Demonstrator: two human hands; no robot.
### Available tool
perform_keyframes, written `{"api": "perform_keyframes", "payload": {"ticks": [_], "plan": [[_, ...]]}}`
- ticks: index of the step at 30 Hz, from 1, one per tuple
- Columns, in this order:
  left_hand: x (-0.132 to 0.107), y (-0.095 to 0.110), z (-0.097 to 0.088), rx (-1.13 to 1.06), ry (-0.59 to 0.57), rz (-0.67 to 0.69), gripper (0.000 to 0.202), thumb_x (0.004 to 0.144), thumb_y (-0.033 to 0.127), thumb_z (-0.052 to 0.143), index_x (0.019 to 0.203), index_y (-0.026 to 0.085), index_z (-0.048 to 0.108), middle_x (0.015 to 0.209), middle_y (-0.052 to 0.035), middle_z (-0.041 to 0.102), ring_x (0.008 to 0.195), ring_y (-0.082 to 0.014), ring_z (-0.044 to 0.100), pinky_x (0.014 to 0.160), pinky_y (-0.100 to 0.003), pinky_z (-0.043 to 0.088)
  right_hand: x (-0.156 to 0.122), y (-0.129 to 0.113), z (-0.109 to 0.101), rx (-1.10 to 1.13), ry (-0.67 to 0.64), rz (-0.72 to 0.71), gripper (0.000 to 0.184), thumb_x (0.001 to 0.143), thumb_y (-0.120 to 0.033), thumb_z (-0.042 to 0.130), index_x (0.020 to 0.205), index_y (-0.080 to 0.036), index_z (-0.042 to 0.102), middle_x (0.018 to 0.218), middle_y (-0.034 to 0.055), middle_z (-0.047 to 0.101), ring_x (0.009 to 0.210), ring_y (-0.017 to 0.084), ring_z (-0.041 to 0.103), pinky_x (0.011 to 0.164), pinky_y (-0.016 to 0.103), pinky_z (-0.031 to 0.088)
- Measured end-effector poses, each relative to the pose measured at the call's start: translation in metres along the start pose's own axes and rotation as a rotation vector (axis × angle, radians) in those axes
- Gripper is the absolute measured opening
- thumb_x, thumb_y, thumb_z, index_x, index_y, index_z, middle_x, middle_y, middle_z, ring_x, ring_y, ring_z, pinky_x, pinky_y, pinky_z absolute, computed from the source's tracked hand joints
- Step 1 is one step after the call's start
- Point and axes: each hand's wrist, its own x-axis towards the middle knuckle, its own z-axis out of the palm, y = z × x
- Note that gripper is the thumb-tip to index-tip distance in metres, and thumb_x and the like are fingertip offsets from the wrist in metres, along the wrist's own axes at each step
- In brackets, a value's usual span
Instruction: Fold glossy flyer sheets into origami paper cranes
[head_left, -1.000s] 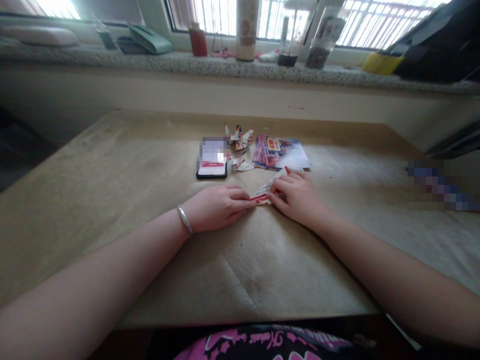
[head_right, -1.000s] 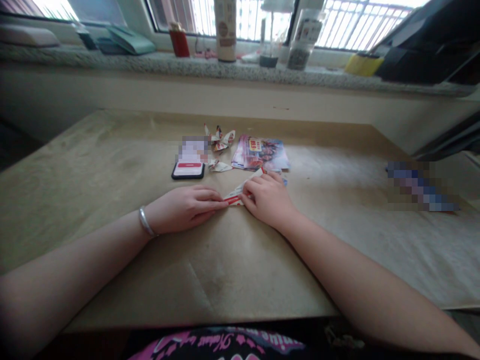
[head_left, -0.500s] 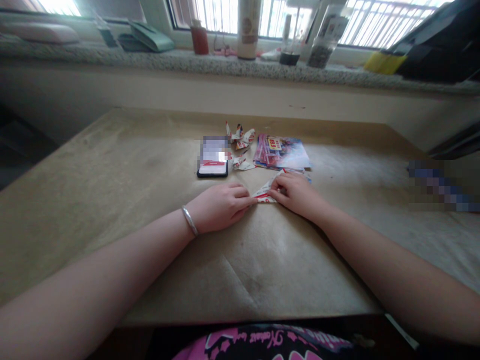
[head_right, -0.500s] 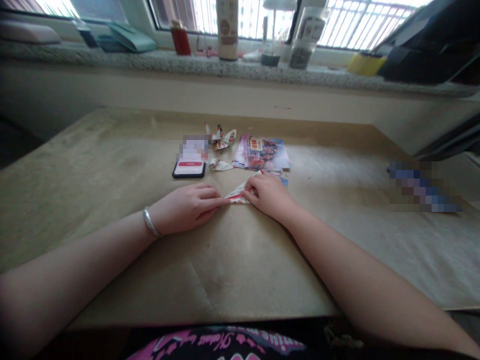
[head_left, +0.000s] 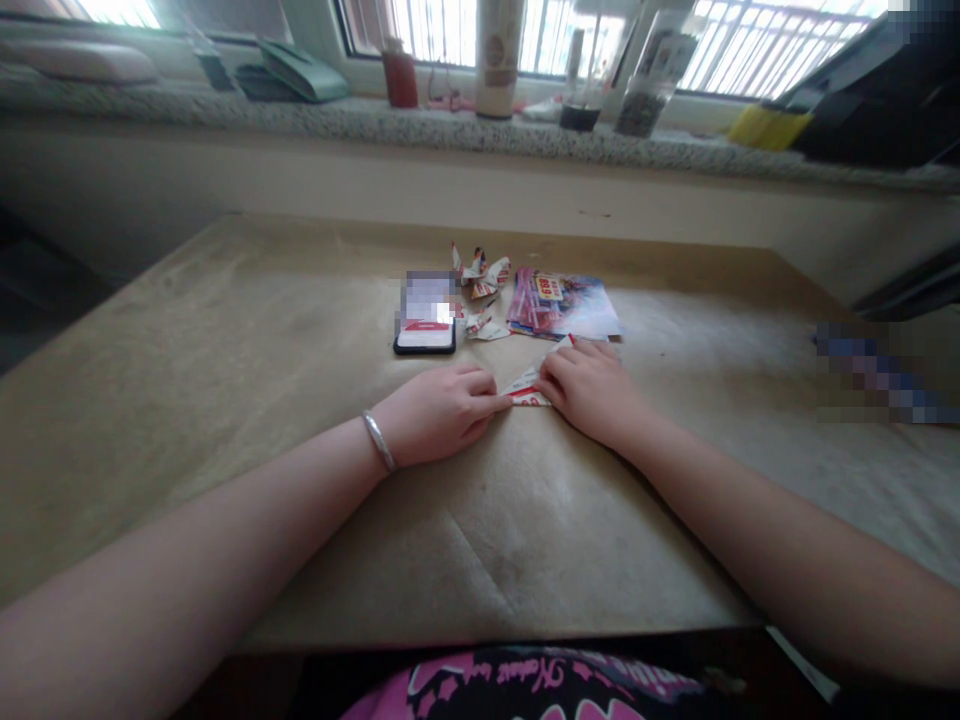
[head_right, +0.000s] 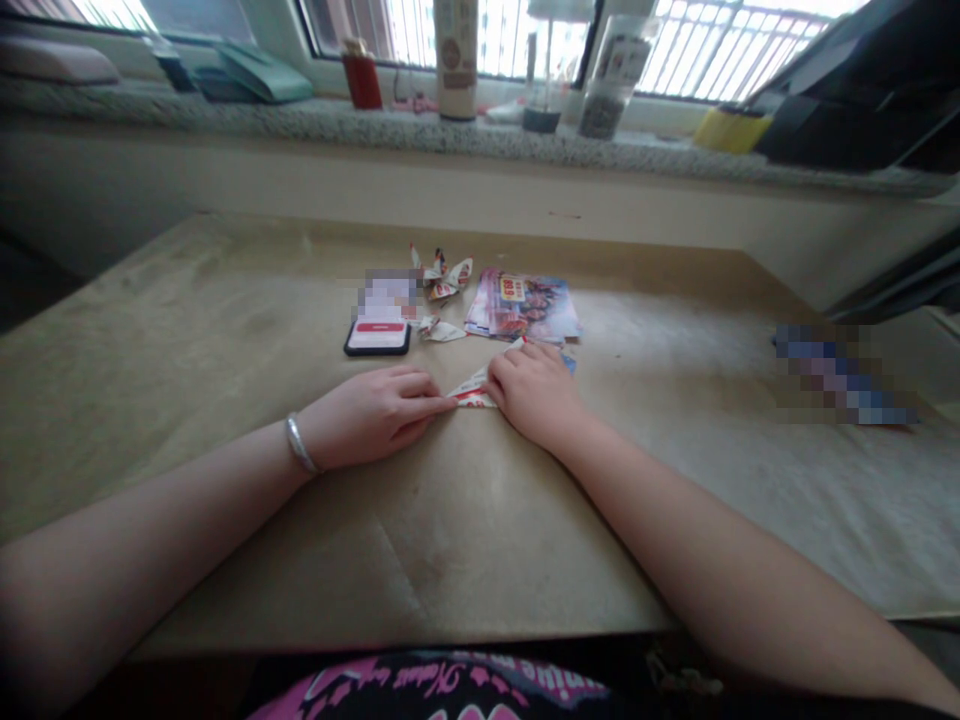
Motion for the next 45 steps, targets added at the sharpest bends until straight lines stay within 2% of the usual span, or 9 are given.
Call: {"api": "perform_keyframes", "payload": {"ticks": [3, 6, 12, 18, 23, 28, 45], "plan": [[0.000, 0.001, -0.001, 0.001, 0.020, 0.006, 0.031, 0.094, 0.021, 0.042, 0.113, 0.018, 0.066, 0.089, -0.0073, 0.063, 0.081, -0.0164, 0.058, 0.075, -0.029, 0.050, -0.005, -0.011, -0.005, -0.156, 0.068, -0.049, 0.029, 0.096, -0.029, 0.038, 0.086, -0.017, 0.062, 0.088, 0.0111, 0.068, 0.088, 0.025, 0.054, 0.093, 0.039, 0.030], [0.000, 0.000, -0.001, -0.002, 0.022, 0.011, 0.032, 0.095, 0.022, 0.040, 0.113, 0.017, 0.066, 0.090, -0.0078, 0.064, 0.081, -0.0160, 0.058, 0.075, -0.028, 0.050, -0.003, -0.018, -0.009, -0.162, 0.038, -0.068, 0.030, 0.096, -0.032, 0.038, 0.087, -0.017, 0.061, 0.087, 0.0110, 0.068, 0.088, 0.025, 0.055, 0.095, 0.040, 0.028], [-0.001, -0.003, 0.000, -0.034, -0.004, 0.020, 0.034, 0.095, 0.021, 0.039, 0.118, 0.015, 0.064, 0.094, -0.0086, 0.064, 0.085, -0.0169, 0.059, 0.077, -0.029, 0.051, 0.012, -0.016, -0.007, 0.047, -0.114, -0.075, 0.026, 0.093, -0.033, 0.042, 0.085, -0.018, 0.060, 0.088, 0.0087, 0.069, 0.084, 0.023, 0.058, 0.077, 0.035, 0.035], [-0.003, -0.006, 0.001, -0.055, -0.008, 0.003, 0.032, 0.093, 0.019, 0.043, 0.118, 0.019, 0.064, 0.095, -0.0080, 0.064, 0.084, -0.0158, 0.059, 0.076, -0.027, 0.050, 0.014, -0.008, -0.001, 0.262, -0.111, -0.015, 0.017, 0.087, -0.031, 0.054, 0.078, -0.019, 0.061, 0.080, 0.0046, 0.068, 0.076, 0.019, 0.058, 0.070, 0.031, 0.034], [-0.002, -0.005, 0.001, -0.067, -0.001, -0.009, 0.030, 0.092, 0.019, 0.045, 0.113, 0.019, 0.067, 0.093, -0.0073, 0.065, 0.082, -0.0155, 0.058, 0.074, -0.027, 0.050, 0.011, -0.004, 0.002, 0.296, -0.087, 0.041, 0.017, 0.085, -0.033, 0.058, 0.076, -0.020, 0.064, 0.077, 0.0024, 0.069, 0.077, 0.020, 0.060, 0.078, 0.034, 0.032], [-0.002, -0.004, 0.001, -0.040, 0.011, -0.021, 0.030, 0.092, 0.019, 0.045, 0.112, 0.020, 0.067, 0.091, -0.0068, 0.064, 0.081, -0.0147, 0.057, 0.074, -0.026, 0.050, 0.012, -0.003, 0.005, 0.323, -0.086, 0.093, 0.015, 0.082, -0.033, 0.062, 0.075, -0.020, 0.065, 0.076, 0.0024, 0.070, 0.075, 0.019, 0.060, 0.075, 0.033, 0.033], [0.000, -0.005, 0.002, 0.012, 0.003, 0.016, 0.027, 0.090, 0.017, 0.045, 0.104, 0.017, 0.069, 0.088, -0.0084, 0.063, 0.080, -0.0171, 0.057, 0.070, -0.028, 0.049, 0.014, -0.003, 0.005, 0.335, -0.104, 0.092, 0.016, 0.082, -0.033, 0.063, 0.074, -0.020, 0.066, 0.076, 0.0016, 0.070, 0.073, 0.018, 0.060, 0.073, 0.033, 0.032]]}}
